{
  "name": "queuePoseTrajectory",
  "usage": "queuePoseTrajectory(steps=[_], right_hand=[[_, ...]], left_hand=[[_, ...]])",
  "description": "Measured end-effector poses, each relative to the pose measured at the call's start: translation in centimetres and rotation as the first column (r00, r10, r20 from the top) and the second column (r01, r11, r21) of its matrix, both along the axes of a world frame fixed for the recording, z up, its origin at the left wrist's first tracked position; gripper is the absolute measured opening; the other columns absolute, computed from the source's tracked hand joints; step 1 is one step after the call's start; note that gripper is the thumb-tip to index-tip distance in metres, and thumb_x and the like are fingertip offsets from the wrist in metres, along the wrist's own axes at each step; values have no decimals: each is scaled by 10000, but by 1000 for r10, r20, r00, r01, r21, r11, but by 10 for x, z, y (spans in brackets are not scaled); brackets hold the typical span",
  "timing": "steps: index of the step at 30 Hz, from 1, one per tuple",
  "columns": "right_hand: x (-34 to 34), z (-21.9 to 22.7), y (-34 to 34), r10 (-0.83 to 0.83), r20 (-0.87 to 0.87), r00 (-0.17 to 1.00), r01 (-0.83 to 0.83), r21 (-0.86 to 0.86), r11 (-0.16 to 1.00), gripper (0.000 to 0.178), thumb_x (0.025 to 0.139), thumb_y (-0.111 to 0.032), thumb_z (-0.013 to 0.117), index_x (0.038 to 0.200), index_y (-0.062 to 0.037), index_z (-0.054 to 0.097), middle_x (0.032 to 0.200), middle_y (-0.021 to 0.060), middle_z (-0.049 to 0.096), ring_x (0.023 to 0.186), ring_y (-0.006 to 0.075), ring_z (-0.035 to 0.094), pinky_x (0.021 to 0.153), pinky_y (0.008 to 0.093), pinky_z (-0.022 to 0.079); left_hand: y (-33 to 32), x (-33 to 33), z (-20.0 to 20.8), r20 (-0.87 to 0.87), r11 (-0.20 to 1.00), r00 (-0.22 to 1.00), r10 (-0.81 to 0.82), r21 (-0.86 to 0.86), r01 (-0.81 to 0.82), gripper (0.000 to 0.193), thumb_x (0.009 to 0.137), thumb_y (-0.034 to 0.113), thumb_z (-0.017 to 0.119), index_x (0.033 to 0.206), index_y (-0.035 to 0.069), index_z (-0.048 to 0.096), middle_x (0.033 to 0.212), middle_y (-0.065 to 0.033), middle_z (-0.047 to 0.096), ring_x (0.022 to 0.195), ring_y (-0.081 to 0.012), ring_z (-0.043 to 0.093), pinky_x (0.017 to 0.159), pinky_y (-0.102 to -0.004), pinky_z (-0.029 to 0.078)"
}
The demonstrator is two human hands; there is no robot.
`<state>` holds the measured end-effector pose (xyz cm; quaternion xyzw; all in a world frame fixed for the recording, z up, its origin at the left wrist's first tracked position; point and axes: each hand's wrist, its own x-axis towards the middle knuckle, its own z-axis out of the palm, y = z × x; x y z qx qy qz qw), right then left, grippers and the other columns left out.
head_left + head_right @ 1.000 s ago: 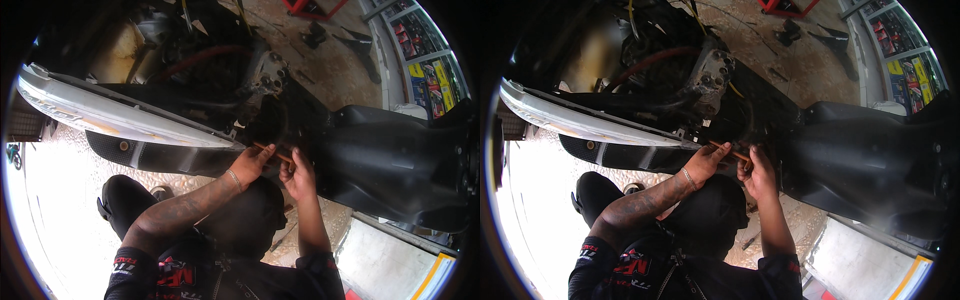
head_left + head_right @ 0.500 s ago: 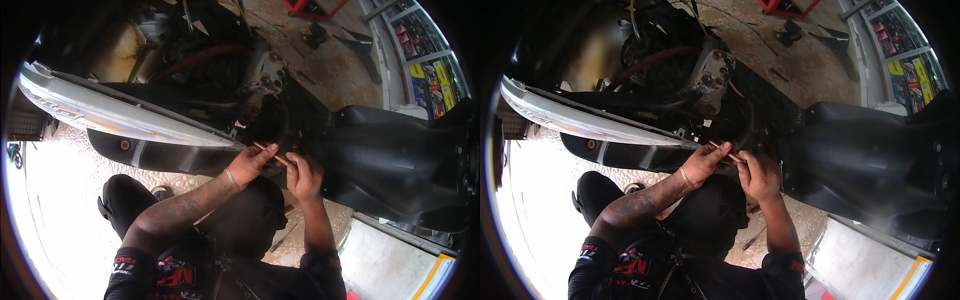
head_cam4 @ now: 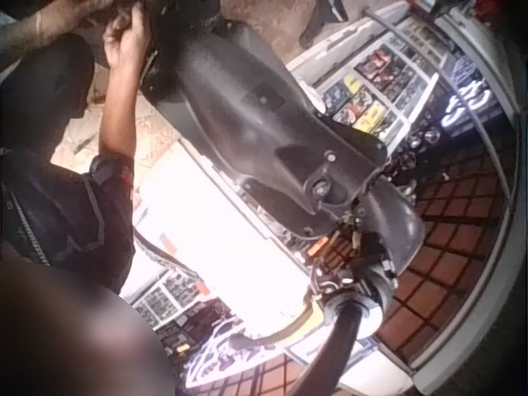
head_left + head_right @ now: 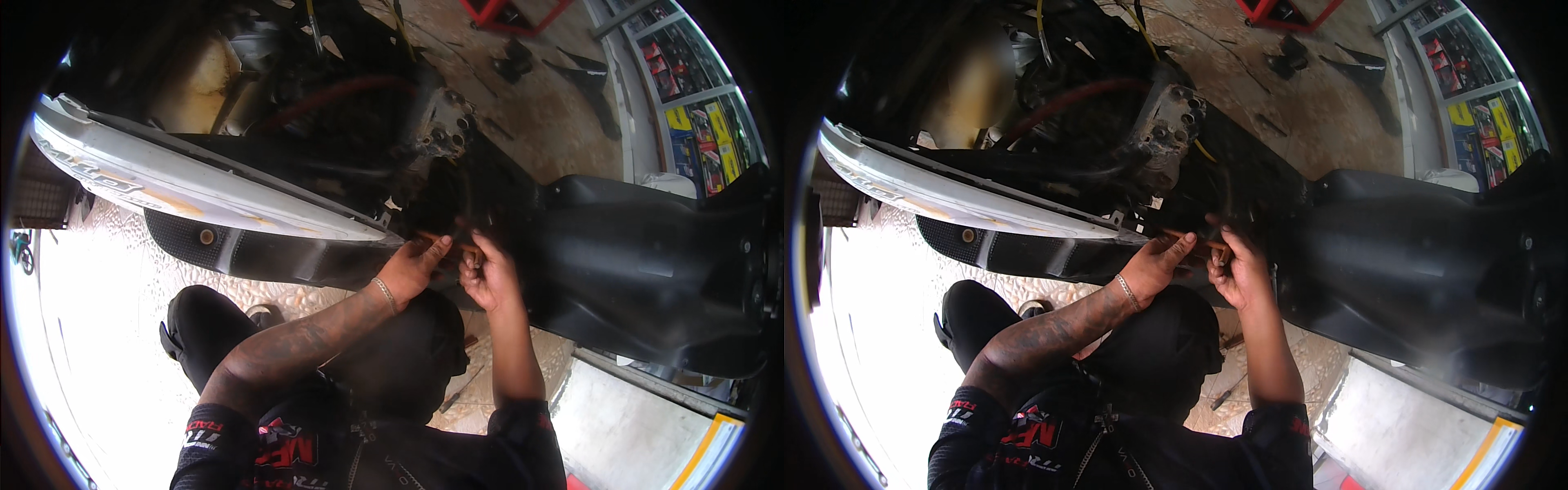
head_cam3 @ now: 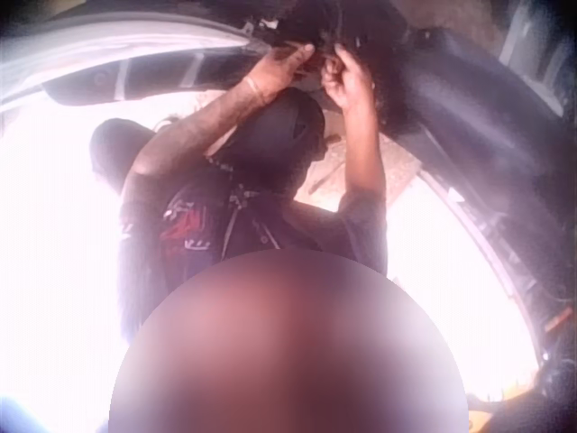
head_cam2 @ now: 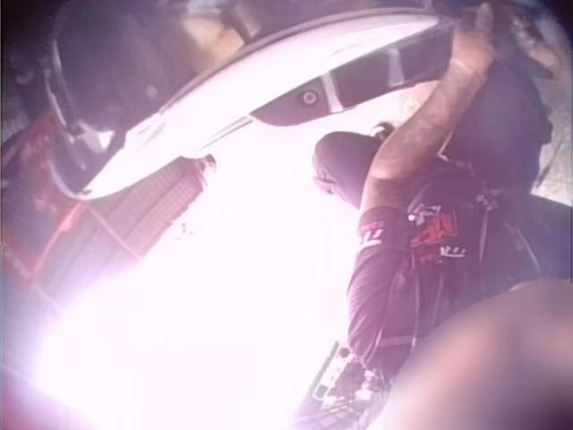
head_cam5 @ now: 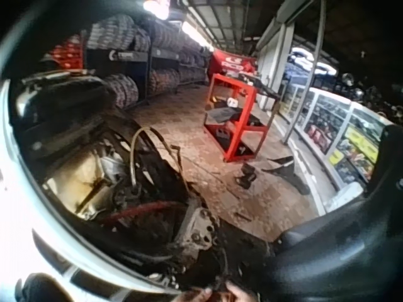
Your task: The person kneels beside a scooter with its seat removed and uses a screwdriver to work on the internal components under the seat. They then use a small stick to probe the area and continue adjusting parts with their hands.
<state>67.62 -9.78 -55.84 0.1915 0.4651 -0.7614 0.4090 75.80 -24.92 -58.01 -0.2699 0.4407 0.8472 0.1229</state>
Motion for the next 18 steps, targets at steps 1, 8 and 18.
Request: queuePoseTrajectory(steps=[1, 8, 18], right_hand=[[7, -2, 4, -23, -1, 1000, 23, -31, 999, 372, 1033, -285, 535, 1347, -87, 549, 630, 17, 540, 479, 85, 494, 413, 215, 387], [39, 0, 29, 449, -867, 218, -85, 441, 893, 455, 993, -205, 599, 1408, -43, 507, 1139, 122, 645, 905, 186, 647, 745, 292, 536], [28, -10, 26, 695, -716, 63, 307, 677, 669, 252, 1010, -245, 562, 1002, -12, 659, 942, 137, 663, 766, 256, 672, 656, 359, 530]], left_hand=[[-1, 1, 0, -19, 1000, 1000, 0, 12, 0, 511, 980, 462, 623, 1120, -29, 632, 1019, -77, 692, 959, -154, 623, 810, -308, 503], [-1, 1, -4, -66, 998, 998, -4, 70, 9, 476, 979, 423, 642, 1110, -35, 639, 1042, -84, 700, 966, -150, 629, 819, -303, 509], [-3, -1, -5, 9, 998, 998, -58, -8, 58, 456, 980, 431, 637, 1129, 1, 629, 1071, -74, 682, 1012, -148, 628, 829, -318, 524]])
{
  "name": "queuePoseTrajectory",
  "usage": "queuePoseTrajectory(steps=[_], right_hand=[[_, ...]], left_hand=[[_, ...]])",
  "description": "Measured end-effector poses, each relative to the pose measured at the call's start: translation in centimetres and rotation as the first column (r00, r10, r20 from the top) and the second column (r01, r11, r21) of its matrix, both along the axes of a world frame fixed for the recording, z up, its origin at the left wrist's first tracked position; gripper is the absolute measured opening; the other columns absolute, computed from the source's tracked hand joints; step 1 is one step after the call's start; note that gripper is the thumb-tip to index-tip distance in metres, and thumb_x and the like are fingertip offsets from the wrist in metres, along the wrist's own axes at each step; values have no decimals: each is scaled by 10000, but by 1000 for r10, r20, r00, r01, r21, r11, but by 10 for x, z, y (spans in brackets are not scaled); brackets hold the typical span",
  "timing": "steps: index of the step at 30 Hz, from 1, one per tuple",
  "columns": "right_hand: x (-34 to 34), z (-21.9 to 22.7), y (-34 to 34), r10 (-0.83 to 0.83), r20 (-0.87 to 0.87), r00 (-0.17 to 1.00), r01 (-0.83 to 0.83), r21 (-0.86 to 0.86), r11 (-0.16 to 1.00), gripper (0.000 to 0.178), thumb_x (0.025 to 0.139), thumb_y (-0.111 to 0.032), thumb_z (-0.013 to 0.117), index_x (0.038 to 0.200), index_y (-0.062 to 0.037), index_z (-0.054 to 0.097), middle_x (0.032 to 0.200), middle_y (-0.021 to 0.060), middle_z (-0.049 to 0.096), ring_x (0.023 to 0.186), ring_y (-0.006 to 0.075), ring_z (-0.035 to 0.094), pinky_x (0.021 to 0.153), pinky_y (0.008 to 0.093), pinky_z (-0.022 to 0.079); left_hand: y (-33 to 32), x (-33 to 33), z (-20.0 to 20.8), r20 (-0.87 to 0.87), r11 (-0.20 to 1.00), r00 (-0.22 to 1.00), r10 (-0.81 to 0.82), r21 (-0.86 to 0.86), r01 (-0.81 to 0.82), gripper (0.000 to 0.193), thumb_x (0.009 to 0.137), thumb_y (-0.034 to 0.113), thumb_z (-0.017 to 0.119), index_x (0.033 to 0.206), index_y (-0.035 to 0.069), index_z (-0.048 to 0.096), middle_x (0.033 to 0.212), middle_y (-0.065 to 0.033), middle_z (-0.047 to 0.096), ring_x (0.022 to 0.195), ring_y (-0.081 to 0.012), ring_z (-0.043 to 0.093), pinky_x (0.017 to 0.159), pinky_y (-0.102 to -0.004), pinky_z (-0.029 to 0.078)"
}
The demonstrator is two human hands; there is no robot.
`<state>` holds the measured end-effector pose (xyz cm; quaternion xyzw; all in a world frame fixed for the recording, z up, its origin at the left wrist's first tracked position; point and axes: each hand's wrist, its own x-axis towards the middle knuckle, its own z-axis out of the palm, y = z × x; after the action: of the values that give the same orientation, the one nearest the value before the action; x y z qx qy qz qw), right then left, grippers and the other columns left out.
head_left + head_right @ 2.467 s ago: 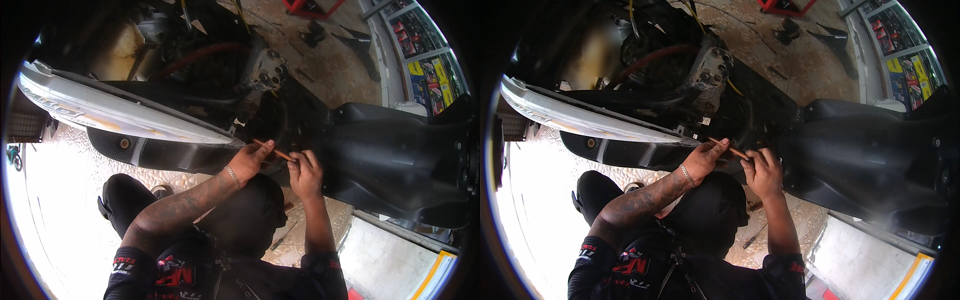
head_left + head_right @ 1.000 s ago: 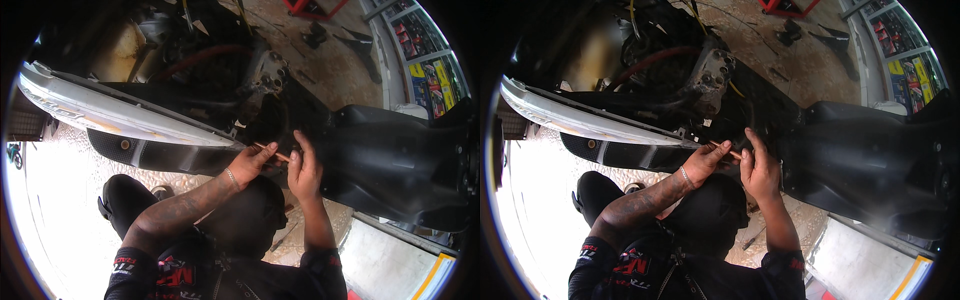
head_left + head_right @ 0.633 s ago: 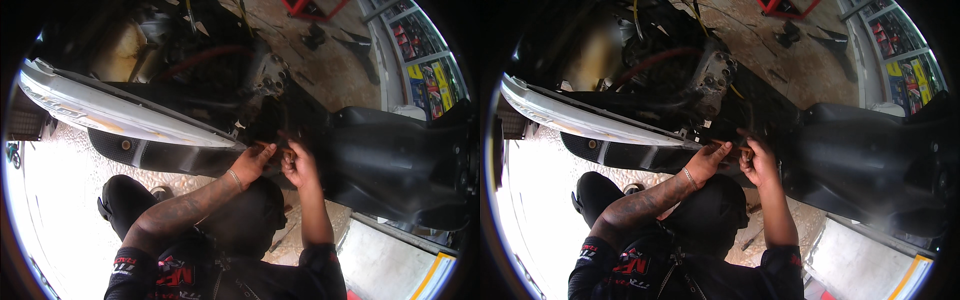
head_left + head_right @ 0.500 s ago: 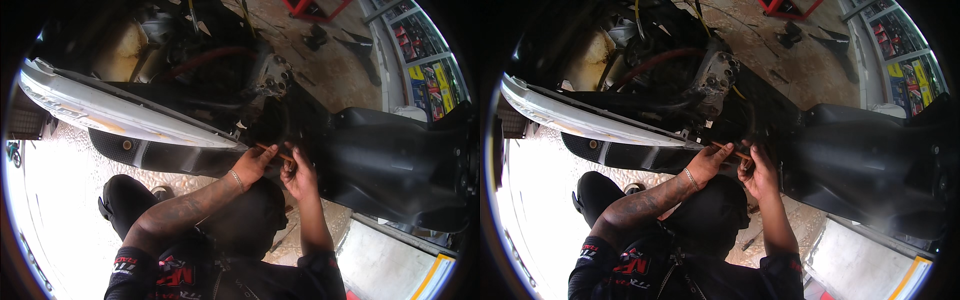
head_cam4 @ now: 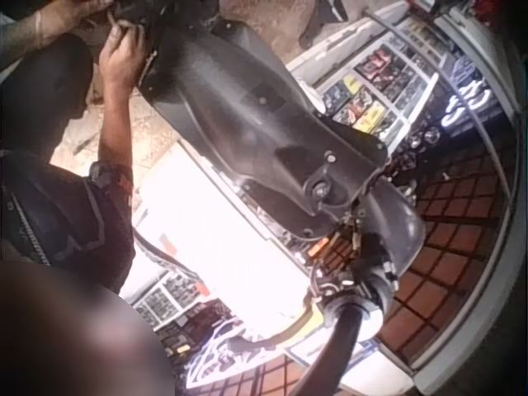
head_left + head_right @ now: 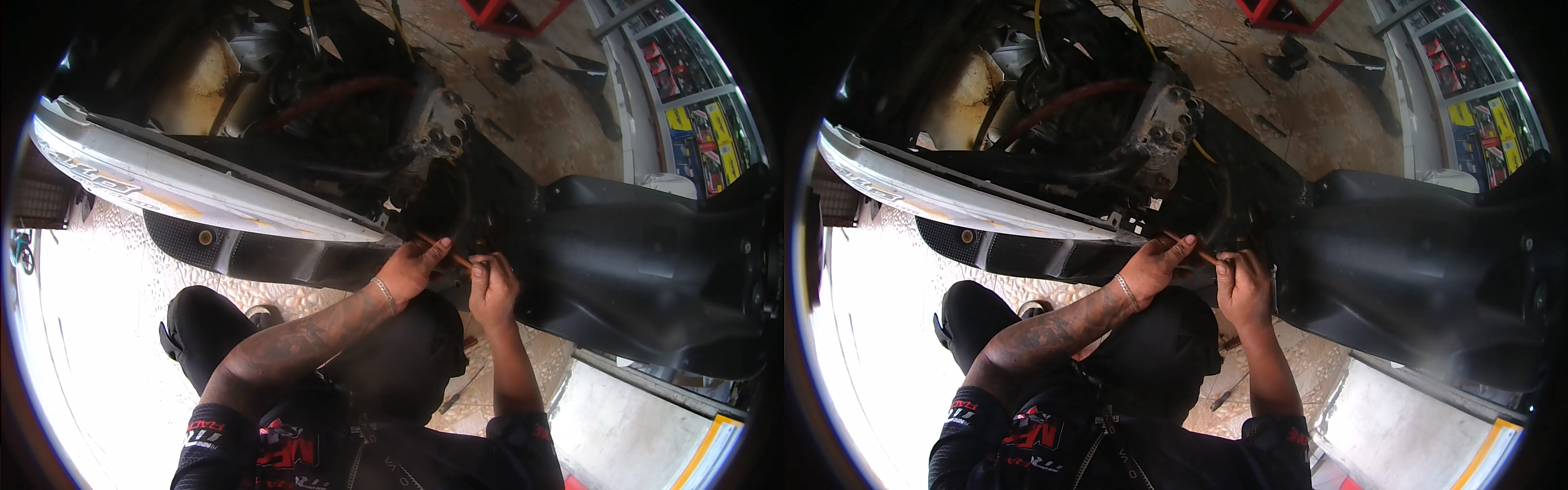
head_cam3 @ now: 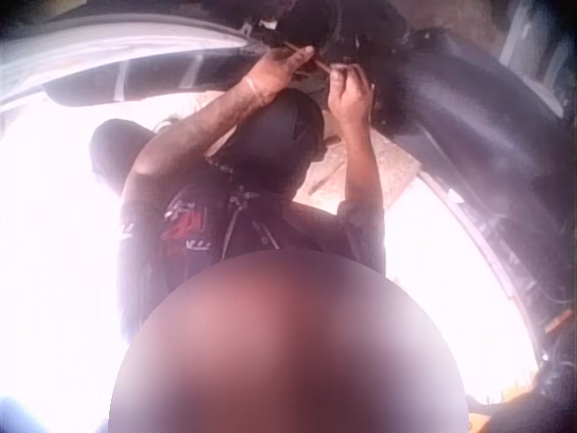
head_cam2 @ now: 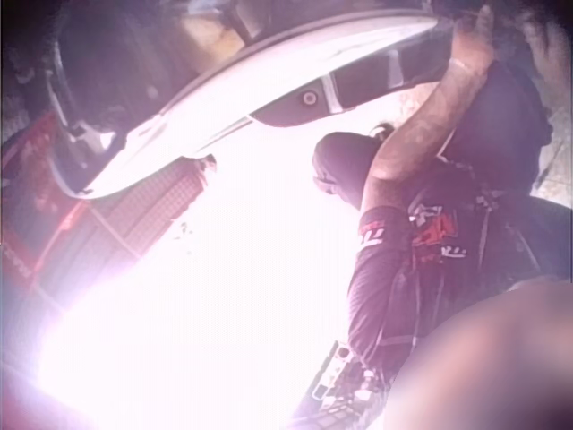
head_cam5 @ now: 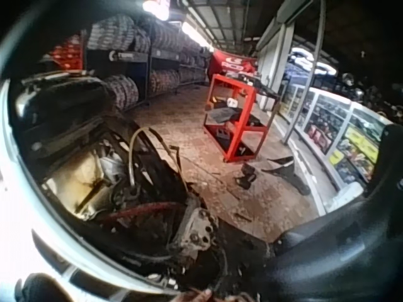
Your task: The person kneels beside a scooter with its seat removed and uses a screwdriver to work on the internal components under the seat. They then use a small stick to probe the area and continue adjusting parts with their hands.
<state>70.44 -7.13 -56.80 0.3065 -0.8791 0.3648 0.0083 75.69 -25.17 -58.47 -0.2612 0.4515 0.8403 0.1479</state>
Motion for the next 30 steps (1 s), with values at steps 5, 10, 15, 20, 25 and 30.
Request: queuePoseTrajectory(steps=[5, 10, 15, 20, 25, 30], right_hand=[[10, 13, -16, -136, 337, 931, 205, -178, 962, 205, 1007, -122, 544, 1132, -1, 653, 1039, 148, 707, 754, 267, 702, 683, 347, 554], [-9, 41, -30, 39, 118, 992, -21, -151, 988, 233, 1022, -116, 525, 1201, -24, 644, 1044, 145, 715, 759, 191, 701, 674, 318, 558], [-35, 50, -35, 96, 823, 560, 258, -283, 924, 259, 1043, -214, 513, 1215, -73, 645, 666, 26, 594, 452, 76, 504, 433, 205, 389], [-18, 16, -19, 278, 960, 43, 729, -220, 648, 318, 1016, -286, 571, 1271, -97, 562, 720, 75, 607, 489, 127, 531, 429, 205, 394], [12, -6, 5, 424, 690, 586, 202, -632, 749, 468, 951, -342, 675, 1333, -108, 542, 1269, 132, 612, 1107, 212, 633, 853, 369, 540], [6, 6, 6, 58, -28, 998, -56, 60, 997, 404, 927, -356, 678, 1154, -23, 656, 1109, 161, 615, 962, 334, 649, 779, 388, 532]], left_hand=[[0, 1, 0, -29, 999, 999, -26, 27, 27, 450, 976, 445, 637, 1142, 27, 627, 1071, -61, 674, 1020, -148, 624, 842, -318, 513], [-3, 2, 8, -42, 992, 999, -15, 124, 20, 504, 967, 492, 628, 1146, 21, 635, 1060, -56, 687, 1001, -145, 627, 839, -307, 497], [-6, 0, 11, -54, 984, 999, -10, 180, 19, 518, 964, 524, 614, 1112, 29, 648, 1042, -47, 704, 982, -137, 640, 843, -306, 491], [-2, 0, 5, -38, 995, 999, 17, 95, -13, 487, 969, 498, 623, 1062, 21, 663, 1021, -48, 705, 975, -139, 638, 831, -300, 493], [-2, 1, -1, -76, 982, 997, 0, 186, 14, 453, 976, 460, 628, 1123, 32, 646, 1053, -53, 687, 998, -143, 632, 821, -302, 507], [-2, 1, 3, -45, 997, 999, 23, 78, -20, 454, 971, 461, 638, 1068, 18, 665, 997, -49, 694, 947, -124, 614, 796, -283, 492]])
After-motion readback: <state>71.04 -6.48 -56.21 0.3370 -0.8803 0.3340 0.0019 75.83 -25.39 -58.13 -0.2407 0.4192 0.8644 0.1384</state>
